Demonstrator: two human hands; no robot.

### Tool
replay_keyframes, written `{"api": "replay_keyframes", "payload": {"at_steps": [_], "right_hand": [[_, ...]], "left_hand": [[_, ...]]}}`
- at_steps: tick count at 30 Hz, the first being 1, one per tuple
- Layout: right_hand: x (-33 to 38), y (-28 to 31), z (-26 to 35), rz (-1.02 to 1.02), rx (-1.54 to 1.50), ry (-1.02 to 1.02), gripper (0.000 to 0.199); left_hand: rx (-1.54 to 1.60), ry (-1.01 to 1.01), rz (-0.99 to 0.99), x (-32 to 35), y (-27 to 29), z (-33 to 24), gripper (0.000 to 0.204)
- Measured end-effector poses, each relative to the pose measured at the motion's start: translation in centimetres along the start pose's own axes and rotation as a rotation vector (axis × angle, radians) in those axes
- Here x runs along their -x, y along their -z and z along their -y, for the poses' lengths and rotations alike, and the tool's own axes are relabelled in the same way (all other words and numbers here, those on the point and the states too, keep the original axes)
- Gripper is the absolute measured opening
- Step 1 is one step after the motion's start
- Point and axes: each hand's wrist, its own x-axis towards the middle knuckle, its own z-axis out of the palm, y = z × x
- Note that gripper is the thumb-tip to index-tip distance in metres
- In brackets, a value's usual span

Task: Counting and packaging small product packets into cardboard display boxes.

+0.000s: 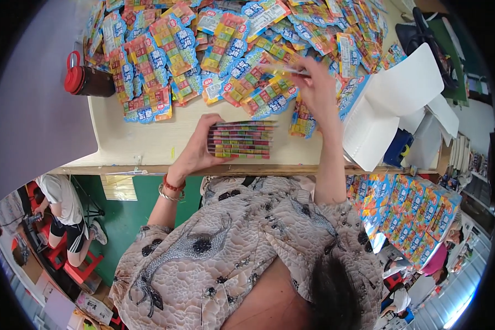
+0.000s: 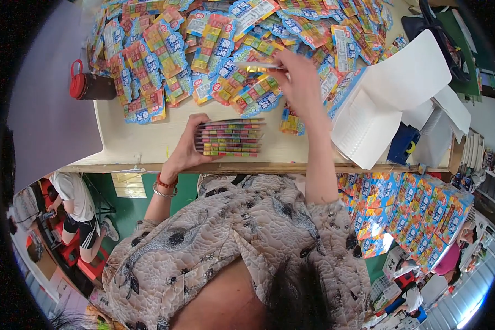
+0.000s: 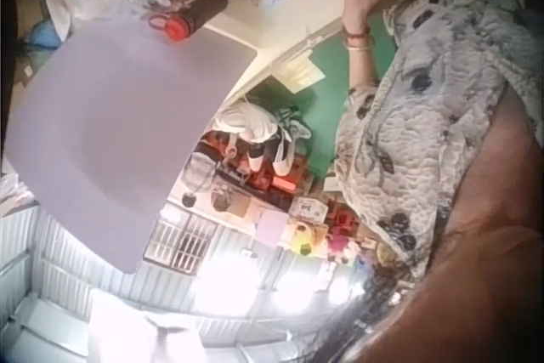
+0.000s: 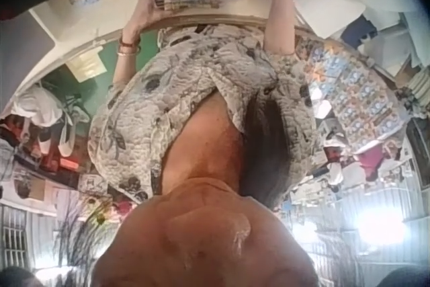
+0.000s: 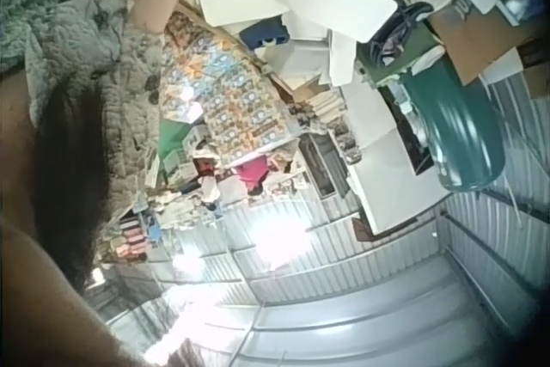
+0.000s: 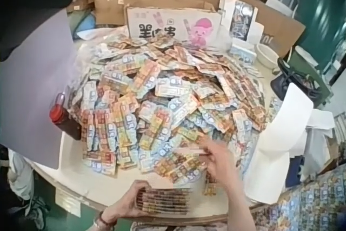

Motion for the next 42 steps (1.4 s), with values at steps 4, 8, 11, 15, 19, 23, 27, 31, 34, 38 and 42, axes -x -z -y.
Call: {"api": "replay_keyframes", "payload": {"at_steps": [4, 8, 11, 15, 19, 23, 27, 31, 34, 38, 42], "right_hand": [[3.6, -6.9, 2.0, -0.102, -1.251, -0.269, 0.026], [4.6, -8.7, 1.1, 0.032, -1.453, -0.202, 0.017], [3.6, -6.3, 1.3, 0.071, -1.127, -0.084, 0.011], [2.6, -1.4, 2.8, 0.316, -0.621, -0.133, 0.009], [3.8, -2.8, 0.8, 0.23, -0.678, -0.085, 0.011], [5.4, -7.2, -1.0, 0.145, -0.972, -0.178, 0.017], [5.6, -6.5, -1.6, 0.371, -0.732, -0.116, 0.024], [6.4, -3.7, 0.0, -0.101, -0.072, -0.048, 0.033], [6.4, -2.9, 1.4, -0.412, 0.578, -0.146, 0.047], [7.4, -5.9, -3.2, -0.292, 0.902, -0.253, 0.059], [7.5, -4.6, -2.0, -0.204, 0.547, -0.376, 0.052]], "left_hand": [[-0.071, -0.04, -0.018, 1.1, -0.8, -0.3, 0.087], [-0.058, -0.045, -0.032, 0.8, -0.6, -0.7, 0.088], [-0.05, -0.054, 0.01, 0.8, -0.5, -0.2, 0.089], [0.036, -0.002, 0.048, 1.0, -0.4, -0.1, 0.087], [-0.029, -0.043, 0.034, 0.7, -0.5, 0.0, 0.088], [-0.114, -0.099, -0.021, 0.5, -0.5, -0.1, 0.09], [-0.138, -0.102, 0.054, 0.7, 0.1, 0.3, 0.089], [-0.184, -0.074, 0.063, 1.0, -0.1, 0.2, 0.091], [-0.221, -0.153, 0.017, 1.5, -0.5, 0.6, 0.101], [0.043, -0.022, -0.024, 1.3, -1.1, 0.6, 0.118], [-0.052, 0.003, 0.064, 0.4, -0.4, 0.0, 0.105]]}}
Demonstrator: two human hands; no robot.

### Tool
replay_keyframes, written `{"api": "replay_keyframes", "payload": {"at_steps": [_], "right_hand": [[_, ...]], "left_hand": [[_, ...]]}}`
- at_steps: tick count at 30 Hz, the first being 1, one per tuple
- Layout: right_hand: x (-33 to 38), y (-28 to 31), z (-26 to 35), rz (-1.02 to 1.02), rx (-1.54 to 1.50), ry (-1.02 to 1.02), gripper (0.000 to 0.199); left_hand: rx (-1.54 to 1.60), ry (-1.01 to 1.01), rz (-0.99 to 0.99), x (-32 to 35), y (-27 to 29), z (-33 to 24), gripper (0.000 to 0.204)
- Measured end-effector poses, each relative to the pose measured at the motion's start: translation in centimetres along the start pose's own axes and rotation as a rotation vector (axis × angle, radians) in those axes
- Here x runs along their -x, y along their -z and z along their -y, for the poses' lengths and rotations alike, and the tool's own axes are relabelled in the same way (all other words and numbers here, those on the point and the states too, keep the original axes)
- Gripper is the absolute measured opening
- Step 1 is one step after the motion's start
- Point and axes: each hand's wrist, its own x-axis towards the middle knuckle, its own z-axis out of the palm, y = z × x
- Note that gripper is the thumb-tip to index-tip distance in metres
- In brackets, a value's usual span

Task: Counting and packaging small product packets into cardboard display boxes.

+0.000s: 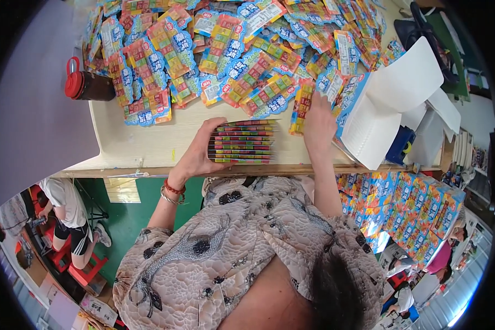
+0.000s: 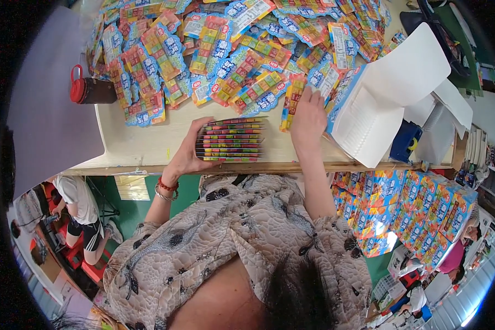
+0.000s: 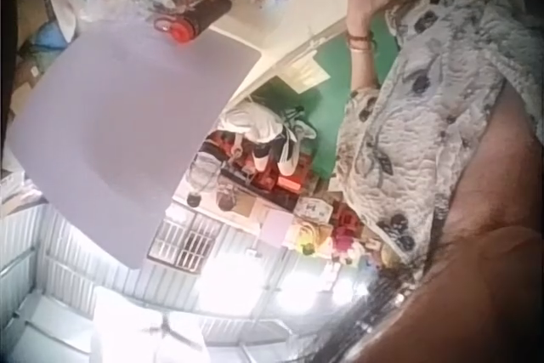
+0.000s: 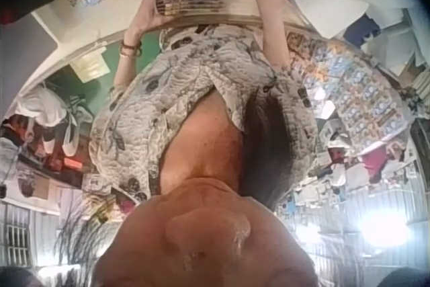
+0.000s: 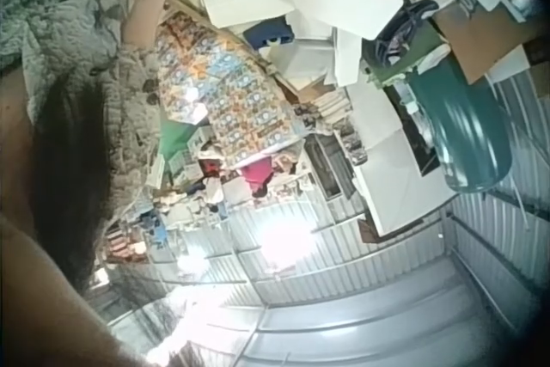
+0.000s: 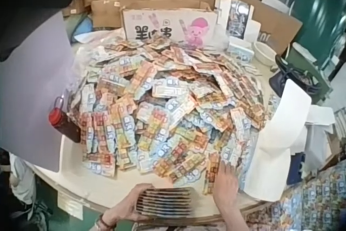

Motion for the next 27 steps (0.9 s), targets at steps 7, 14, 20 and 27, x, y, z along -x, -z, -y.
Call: {"api": "replay_keyframes", "payload": {"at_steps": [7, 14, 20, 27], "right_hand": [[0.2, 7.4, 2.1, -0.274, -0.66, 0.091, 0.019], [1.6, -2.5, 1.0, 0.443, -1.541, 0.04, 0.019], [6.5, -1.9, 3.7, 0.561, -1.854, -0.043, 0.068], [6.4, -1.1, 4.9, 0.222, -1.579, 0.213, 0.093]], "left_hand": [[0.035, 0.004, 0.042, 0.0, 0.3, -0.7, 0.093], [-0.067, -0.077, -0.015, -0.2, -0.1, -1.4, 0.13], [0.02, -0.071, -0.052, 0.0, -1.5, 0.4, 0.144], [0.06, -0.059, -0.108, -0.3, -1.4, -1.4, 0.138]]}}
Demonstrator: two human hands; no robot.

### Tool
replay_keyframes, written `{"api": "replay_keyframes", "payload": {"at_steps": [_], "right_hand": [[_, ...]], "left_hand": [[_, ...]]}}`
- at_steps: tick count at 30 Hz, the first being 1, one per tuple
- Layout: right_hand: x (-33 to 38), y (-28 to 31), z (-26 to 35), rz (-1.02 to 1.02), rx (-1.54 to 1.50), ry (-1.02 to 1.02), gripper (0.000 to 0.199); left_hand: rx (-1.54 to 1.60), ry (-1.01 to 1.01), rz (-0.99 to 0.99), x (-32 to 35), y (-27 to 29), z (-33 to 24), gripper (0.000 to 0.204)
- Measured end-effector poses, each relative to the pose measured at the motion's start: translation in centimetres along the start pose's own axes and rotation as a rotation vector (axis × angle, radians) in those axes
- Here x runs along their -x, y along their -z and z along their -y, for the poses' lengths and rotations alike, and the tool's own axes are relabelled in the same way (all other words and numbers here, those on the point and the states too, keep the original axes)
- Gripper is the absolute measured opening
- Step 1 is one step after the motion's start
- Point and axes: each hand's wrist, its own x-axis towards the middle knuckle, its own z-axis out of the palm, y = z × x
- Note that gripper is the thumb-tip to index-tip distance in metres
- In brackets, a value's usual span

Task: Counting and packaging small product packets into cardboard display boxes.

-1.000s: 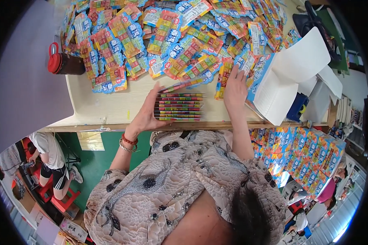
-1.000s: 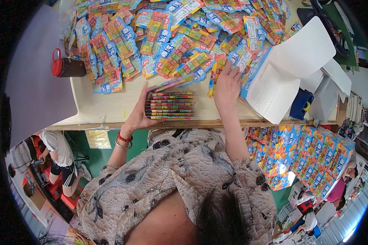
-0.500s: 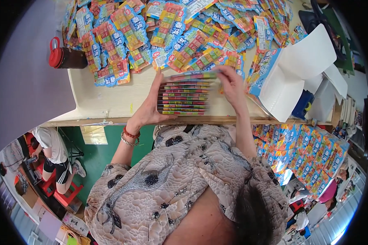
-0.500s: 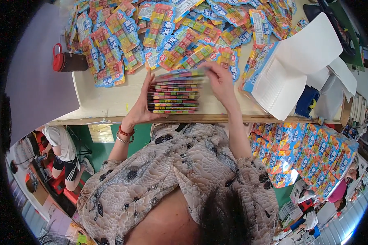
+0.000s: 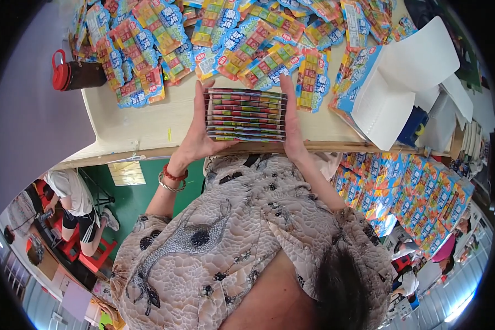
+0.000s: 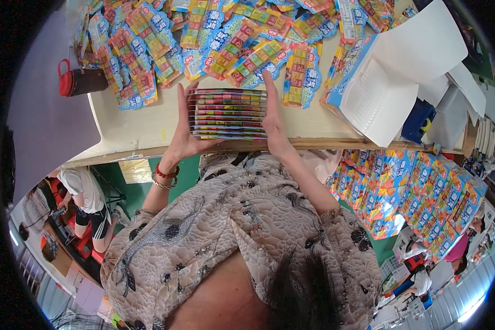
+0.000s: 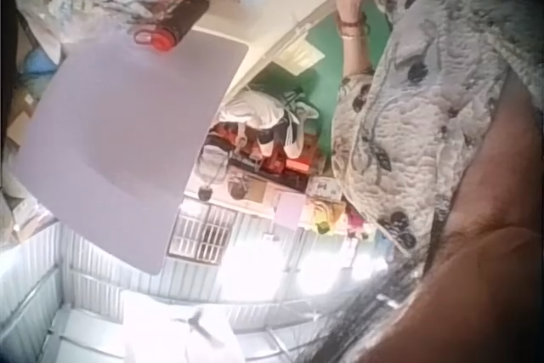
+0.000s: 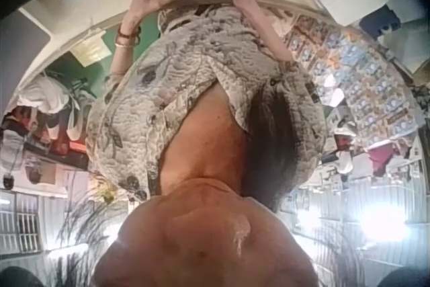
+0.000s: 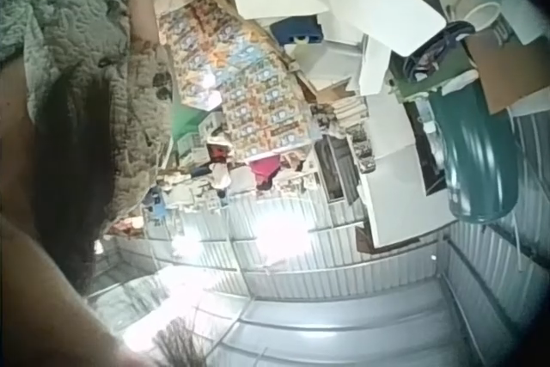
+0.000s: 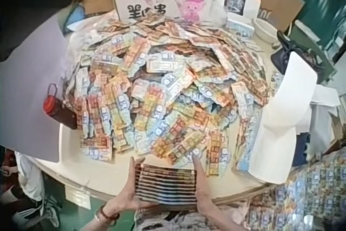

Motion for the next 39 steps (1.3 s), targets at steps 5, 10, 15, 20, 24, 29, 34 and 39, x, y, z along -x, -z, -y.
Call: {"api": "replay_keyframes", "payload": {"at_steps": [5, 10, 15, 20, 24, 29, 34, 39], "right_hand": [[0.4, -0.2, -1.5, -0.071, -0.045, -0.076, 0.071], [-0.1, 0.8, -0.8, -0.114, -0.234, -0.37, 0.041], [-0.9, 1.5, -0.7, -0.057, -0.349, -0.4, 0.036], [-0.5, 2.0, -0.3, 0.001, -0.618, -0.356, 0.062], [0.0, 2.7, -1.2, 0.087, -0.491, -0.279, 0.071], [0.1, 3.3, -1.6, 0.145, -0.297, -0.296, 0.058], [0.6, 1.7, -1.5, 0.045, -0.144, -0.235, 0.041], [0.9, 1.4, -1.9, 0.0, 0.085, -0.183, 0.037]], "left_hand": [[-0.245, -0.027, 0.064, 0.0, 0.9, 0.7, 0.122], [-0.1, 0.054, 0.066, 1.1, 0.8, 1.6, 0.121], [-0.029, 0.059, 0.022, 1.0, 0.5, 1.3, 0.122], [-0.102, 0.029, 0.046, 1.0, 0.7, 1.7, 0.122], [-0.102, 0.03, 0.042, 1.1, 0.7, 1.6, 0.122], [-0.112, 0.035, 0.044, 1.1, 0.6, 1.6, 0.123], [-0.069, 0.066, 0.071, 1.1, 0.7, 1.7, 0.127], [-0.097, 0.027, 0.093, 0.8, 1.0, 1.6, 0.128]]}}
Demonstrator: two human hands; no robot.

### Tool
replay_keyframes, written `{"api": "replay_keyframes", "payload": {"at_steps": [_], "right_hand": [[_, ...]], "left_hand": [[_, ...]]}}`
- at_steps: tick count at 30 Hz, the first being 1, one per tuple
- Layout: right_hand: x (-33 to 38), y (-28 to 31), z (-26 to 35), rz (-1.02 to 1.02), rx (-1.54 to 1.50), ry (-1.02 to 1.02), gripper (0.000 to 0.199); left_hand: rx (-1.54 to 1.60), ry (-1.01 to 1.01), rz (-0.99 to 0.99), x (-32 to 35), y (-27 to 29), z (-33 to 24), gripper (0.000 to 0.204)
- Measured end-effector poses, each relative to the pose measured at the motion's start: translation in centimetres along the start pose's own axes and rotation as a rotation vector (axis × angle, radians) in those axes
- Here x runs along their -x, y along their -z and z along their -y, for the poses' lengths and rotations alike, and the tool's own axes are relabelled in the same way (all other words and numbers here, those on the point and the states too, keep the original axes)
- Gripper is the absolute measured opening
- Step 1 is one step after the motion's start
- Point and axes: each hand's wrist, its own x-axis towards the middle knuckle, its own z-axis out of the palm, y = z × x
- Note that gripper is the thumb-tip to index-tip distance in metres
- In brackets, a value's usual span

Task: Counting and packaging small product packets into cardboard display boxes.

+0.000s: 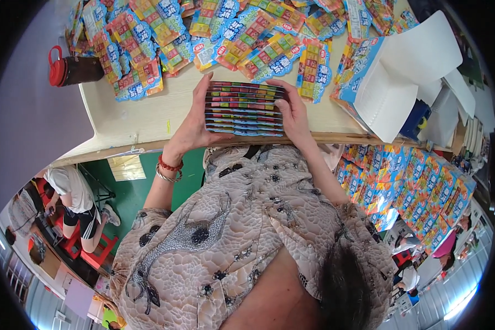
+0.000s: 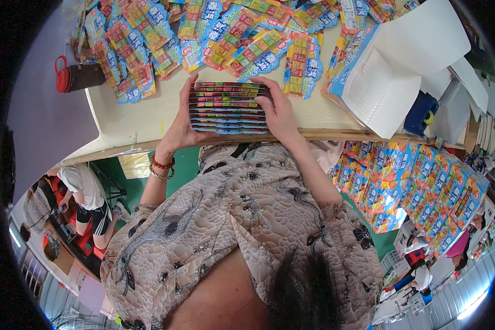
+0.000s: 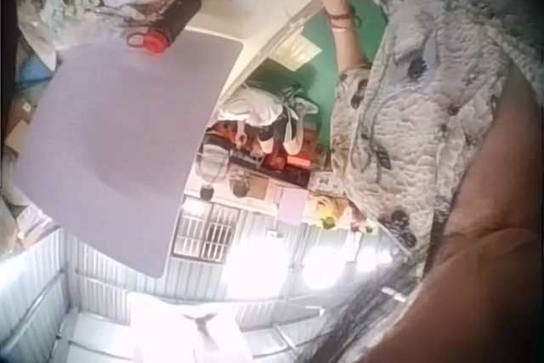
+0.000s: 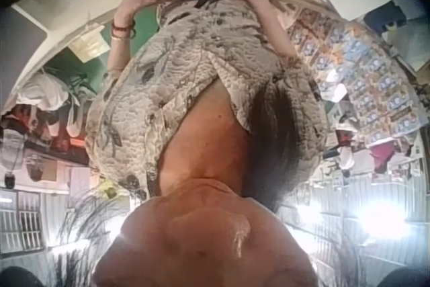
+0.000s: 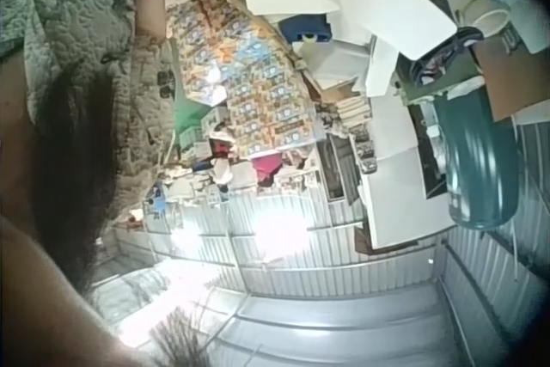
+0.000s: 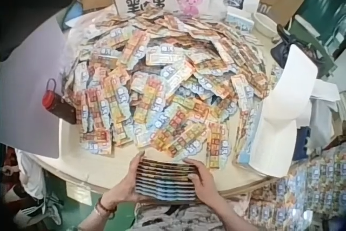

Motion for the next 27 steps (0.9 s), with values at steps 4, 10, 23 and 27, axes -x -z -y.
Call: {"api": "replay_keyframes", "payload": {"at_steps": [4, 10, 23, 27], "right_hand": [[-0.2, -0.1, -0.2, -0.013, 0.051, 0.053, 0.038], [-0.1, -0.1, -0.3, -0.007, 0.053, 0.054, 0.038], [0.0, 0.4, 0.3, -0.007, 0.076, 0.027, 0.041], [-0.8, 2.6, 2.9, 0.284, -0.245, -0.113, 0.085]], "left_hand": [[-0.049, -0.01, -0.012, -0.2, 0.2, 0.0, 0.126], [0.013, -0.011, -0.02, -0.2, 0.1, 0.2, 0.127], [-0.062, -0.003, -0.017, -0.8, -0.1, -0.8, 0.121], [-0.039, -0.014, -0.029, -0.9, 0.1, -0.9, 0.11]]}}
